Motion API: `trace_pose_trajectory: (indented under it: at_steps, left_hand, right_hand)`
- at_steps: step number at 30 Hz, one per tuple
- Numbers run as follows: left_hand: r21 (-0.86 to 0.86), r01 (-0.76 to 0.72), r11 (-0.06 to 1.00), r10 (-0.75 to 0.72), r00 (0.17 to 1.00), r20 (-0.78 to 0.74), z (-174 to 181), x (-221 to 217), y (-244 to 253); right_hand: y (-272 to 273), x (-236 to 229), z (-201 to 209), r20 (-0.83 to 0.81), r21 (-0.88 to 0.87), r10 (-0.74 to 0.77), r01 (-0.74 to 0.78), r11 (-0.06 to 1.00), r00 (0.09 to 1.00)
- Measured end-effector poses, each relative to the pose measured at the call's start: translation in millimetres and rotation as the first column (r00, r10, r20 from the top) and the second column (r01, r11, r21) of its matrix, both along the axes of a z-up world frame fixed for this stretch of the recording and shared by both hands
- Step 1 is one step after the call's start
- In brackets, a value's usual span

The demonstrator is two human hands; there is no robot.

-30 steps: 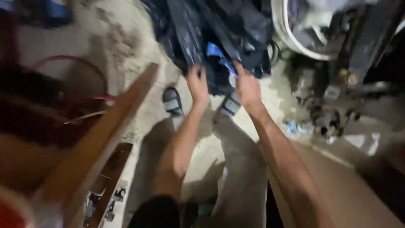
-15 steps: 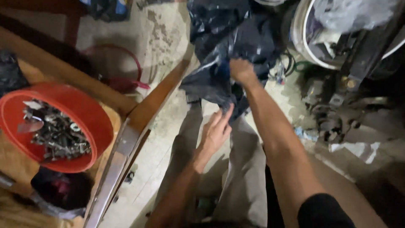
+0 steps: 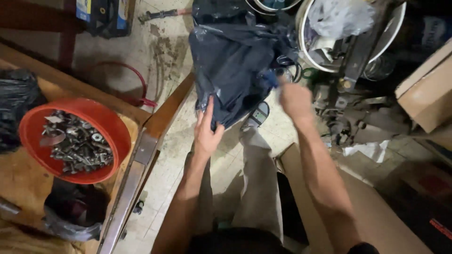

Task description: The person organizes various items on a cluttered workbench. They open a small blue box, remove small metal parts, and place them into a red bucket. They also handle a black bag, a pink plastic bag, and a white cloth, moving them around the workspace.

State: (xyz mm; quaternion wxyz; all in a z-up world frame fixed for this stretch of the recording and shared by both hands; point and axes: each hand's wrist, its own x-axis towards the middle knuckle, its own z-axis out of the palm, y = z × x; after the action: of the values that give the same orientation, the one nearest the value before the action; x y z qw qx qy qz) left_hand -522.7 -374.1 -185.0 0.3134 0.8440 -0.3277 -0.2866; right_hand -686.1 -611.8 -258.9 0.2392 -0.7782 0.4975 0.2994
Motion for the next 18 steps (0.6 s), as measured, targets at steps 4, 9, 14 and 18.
trace_pose_trajectory:
  at_steps: [4,9,14,18]
  left_hand:
    - [-0.019,0.388,0.921,-0.375,0.900,0.224,14,-5,-18]
    - [-0.064,0.531,0.845,-0.506,0.832,0.225,22,-36,-4]
    - [0.032,0.030,0.999,-0.027,0.996,-0.081,33,-43,18]
    - [0.056,-0.061,0.997,0.067,0.992,-0.106,61,-34,5]
  right_hand:
    - [43,43,-75,0.061,0.036,0.446,-0.448,0.893,0.893]
    - [20,109,-82,0.231,0.083,0.484,-0.512,0.855,0.844]
    - [-10,125,-23,0.653,0.531,-0.519,0.156,0.833,0.551]
    - [23,133,-36,0.709,0.673,-0.680,0.109,0.732,0.185]
